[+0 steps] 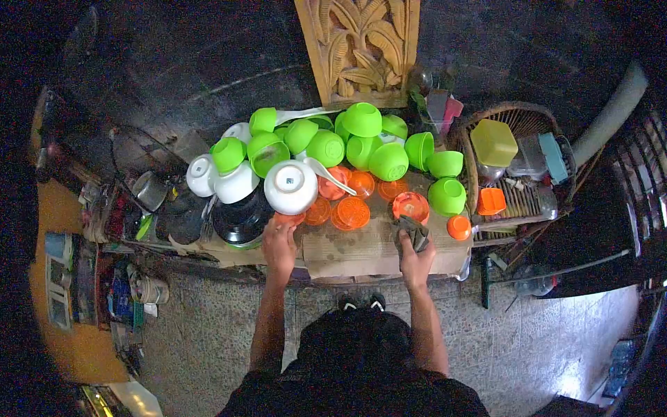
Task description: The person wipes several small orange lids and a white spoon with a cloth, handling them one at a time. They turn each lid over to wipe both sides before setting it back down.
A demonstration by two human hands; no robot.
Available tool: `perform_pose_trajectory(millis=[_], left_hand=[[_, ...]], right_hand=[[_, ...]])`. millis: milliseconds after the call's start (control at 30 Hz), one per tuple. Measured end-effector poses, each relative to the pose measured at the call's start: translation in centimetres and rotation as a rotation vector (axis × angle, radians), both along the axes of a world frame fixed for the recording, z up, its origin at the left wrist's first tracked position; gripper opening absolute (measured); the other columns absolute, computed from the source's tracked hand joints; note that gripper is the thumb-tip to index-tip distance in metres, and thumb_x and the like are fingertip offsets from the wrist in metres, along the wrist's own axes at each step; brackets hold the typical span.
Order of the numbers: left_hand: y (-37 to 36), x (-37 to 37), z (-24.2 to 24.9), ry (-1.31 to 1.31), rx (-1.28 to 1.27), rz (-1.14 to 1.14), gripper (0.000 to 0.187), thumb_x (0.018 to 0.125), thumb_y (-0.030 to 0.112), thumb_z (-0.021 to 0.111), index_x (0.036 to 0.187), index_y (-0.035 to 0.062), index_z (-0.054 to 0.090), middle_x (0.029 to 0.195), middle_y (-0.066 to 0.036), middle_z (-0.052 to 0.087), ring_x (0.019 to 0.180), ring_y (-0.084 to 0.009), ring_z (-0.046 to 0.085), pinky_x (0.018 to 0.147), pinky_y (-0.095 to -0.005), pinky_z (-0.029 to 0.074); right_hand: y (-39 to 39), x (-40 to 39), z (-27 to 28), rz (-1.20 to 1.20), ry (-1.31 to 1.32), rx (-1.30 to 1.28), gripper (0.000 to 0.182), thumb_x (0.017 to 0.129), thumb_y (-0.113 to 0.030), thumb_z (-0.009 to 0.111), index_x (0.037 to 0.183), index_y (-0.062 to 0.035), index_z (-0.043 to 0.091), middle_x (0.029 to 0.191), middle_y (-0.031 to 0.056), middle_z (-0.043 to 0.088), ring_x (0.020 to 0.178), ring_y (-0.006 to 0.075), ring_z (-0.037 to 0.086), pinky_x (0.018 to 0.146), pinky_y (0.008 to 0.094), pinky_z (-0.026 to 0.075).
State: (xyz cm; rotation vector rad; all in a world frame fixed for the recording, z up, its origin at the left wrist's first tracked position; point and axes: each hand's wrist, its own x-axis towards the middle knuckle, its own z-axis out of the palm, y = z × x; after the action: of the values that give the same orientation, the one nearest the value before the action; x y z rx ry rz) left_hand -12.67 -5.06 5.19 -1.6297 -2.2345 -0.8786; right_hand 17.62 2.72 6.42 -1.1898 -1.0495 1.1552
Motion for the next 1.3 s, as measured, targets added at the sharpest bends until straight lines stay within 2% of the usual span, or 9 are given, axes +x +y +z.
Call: perform_pose_trajectory(millis=[233, 333, 400, 533, 733, 900, 1000, 1033, 1300], left_hand=[[-3.4, 1.7, -0.8, -0.152, 0.079, -0.029, 0.024, 0.089, -0.001, 0.066, 0.11, 0.0084, 0.073, 0.105, -0.018, 0.063, 0.095, -0.0368, 0.067, 0.083, -0.0486, 0.056], [-4.0, 2.1, -1.4, -0.377, 0.248, -0.068, 0.026, 0.092, -0.007, 0.062, 0.112, 0.0049, 0.072, 0.106, -0.016, 0.064, 0.096, -0.0321, 0.069, 0.083, -0.041, 0.057], [-3.8, 2.3, -1.4, -0.839, 0.441, -0.21, 0.023, 0.095, -0.009, 0.061, 0.113, 0.0007, 0.071, 0.107, -0.013, 0.065, 0.098, -0.0237, 0.069, 0.082, -0.0328, 0.056], [-4.0, 3.8, -0.7, -0.897, 0.406, -0.268, 0.019, 0.098, -0.009, 0.061, 0.113, -0.0027, 0.071, 0.11, -0.011, 0.065, 0.099, -0.0169, 0.066, 0.083, -0.0275, 0.054], [-2.0, 7.0, -0.9, -1.173, 0.295, -0.586, 0.017, 0.1, -0.008, 0.062, 0.112, -0.0028, 0.072, 0.116, -0.009, 0.063, 0.104, -0.0144, 0.064, 0.089, -0.0254, 0.051], [-1.1, 9.9, -1.3, -1.357, 0.207, -0.644, 0.025, 0.107, 0.008, 0.058, 0.127, -0.0018, 0.069, 0.135, -0.011, 0.061, 0.125, -0.0189, 0.057, 0.109, -0.0324, 0.042], [-0.3, 12.3, -1.0, -1.769, 0.265, -0.671, 0.051, 0.111, 0.025, 0.052, 0.158, 0.0078, 0.044, 0.161, -0.01, 0.045, 0.142, -0.0214, 0.05, 0.122, -0.0398, 0.034], [0.5, 13.8, -0.6, -1.709, 0.318, -0.545, 0.058, 0.11, 0.026, 0.053, 0.163, 0.0089, 0.035, 0.165, -0.01, 0.039, 0.144, -0.0242, 0.049, 0.121, -0.0429, 0.037], [2.4, 14.1, -2.6, -2.172, 0.084, -0.546, 0.05, 0.109, 0.026, 0.051, 0.156, 0.0097, 0.044, 0.147, -0.012, 0.057, 0.136, -0.0311, 0.058, 0.115, -0.0514, 0.048]], right_hand=[[0.2, -0.4, -1.2, 0.041, -0.01, -0.022, 0.025, 0.096, -0.009, 0.074, 0.118, 0.0029, 0.07, 0.101, 0.0039, 0.075, 0.089, 0.012, 0.066, 0.082, 0.0288, 0.054], [-0.5, -1.5, -0.7, 0.05, 0.011, -0.031, 0.024, 0.097, -0.012, 0.074, 0.117, 0.0018, 0.071, 0.101, 0.0033, 0.075, 0.09, 0.0132, 0.067, 0.083, 0.0289, 0.053], [-0.7, -2.4, -1.0, 0.091, 0.094, -0.063, 0.025, 0.097, -0.014, 0.073, 0.118, 0.001, 0.07, 0.1, 0.0028, 0.075, 0.091, 0.0142, 0.067, 0.083, 0.0293, 0.054], [-1.4, -4.5, -1.6, 0.202, 0.298, -0.351, 0.029, 0.1, -0.019, 0.073, 0.122, -0.0009, 0.065, 0.11, 0.0058, 0.073, 0.093, 0.0148, 0.07, 0.075, 0.0317, 0.058], [-2.8, -4.7, 1.6, 0.292, 0.248, -0.561, 0.035, 0.097, -0.027, 0.078, 0.119, -0.004, 0.064, 0.097, 0.003, 0.071, 0.076, 0.0132, 0.066, 0.064, 0.0294, 0.055], [-2.4, -3.4, -0.2, 0.309, 0.172, -0.363, 0.024, 0.093, -0.02, 0.081, 0.106, -0.0039, 0.07, 0.087, 0.0016, 0.07, 0.068, 0.0104, 0.063, 0.057, 0.0278, 0.05], [-3.1, -3.3, -0.3, 0.26, 0.14, -0.329, 0.021, 0.094, -0.02, 0.08, 0.105, -0.0044, 0.071, 0.083, 0.0001, 0.069, 0.066, 0.0094, 0.061, 0.058, 0.0268, 0.05], [-3.3, -3.1, -0.2, 0.251, 0.14, -0.329, 0.021, 0.094, -0.02, 0.08, 0.105, -0.0044, 0.071, 0.083, 0.0001, 0.069, 0.066, 0.0094, 0.061, 0.058, 0.0268, 0.05], [-3.7, 1.7, -1.9, 0.179, -0.116, -0.216, 0.02, 0.1, -0.015, 0.072, 0.111, 0.0011, 0.073, 0.095, 0.0018, 0.075, 0.082, 0.0087, 0.065, 0.075, 0.0276, 0.054]])
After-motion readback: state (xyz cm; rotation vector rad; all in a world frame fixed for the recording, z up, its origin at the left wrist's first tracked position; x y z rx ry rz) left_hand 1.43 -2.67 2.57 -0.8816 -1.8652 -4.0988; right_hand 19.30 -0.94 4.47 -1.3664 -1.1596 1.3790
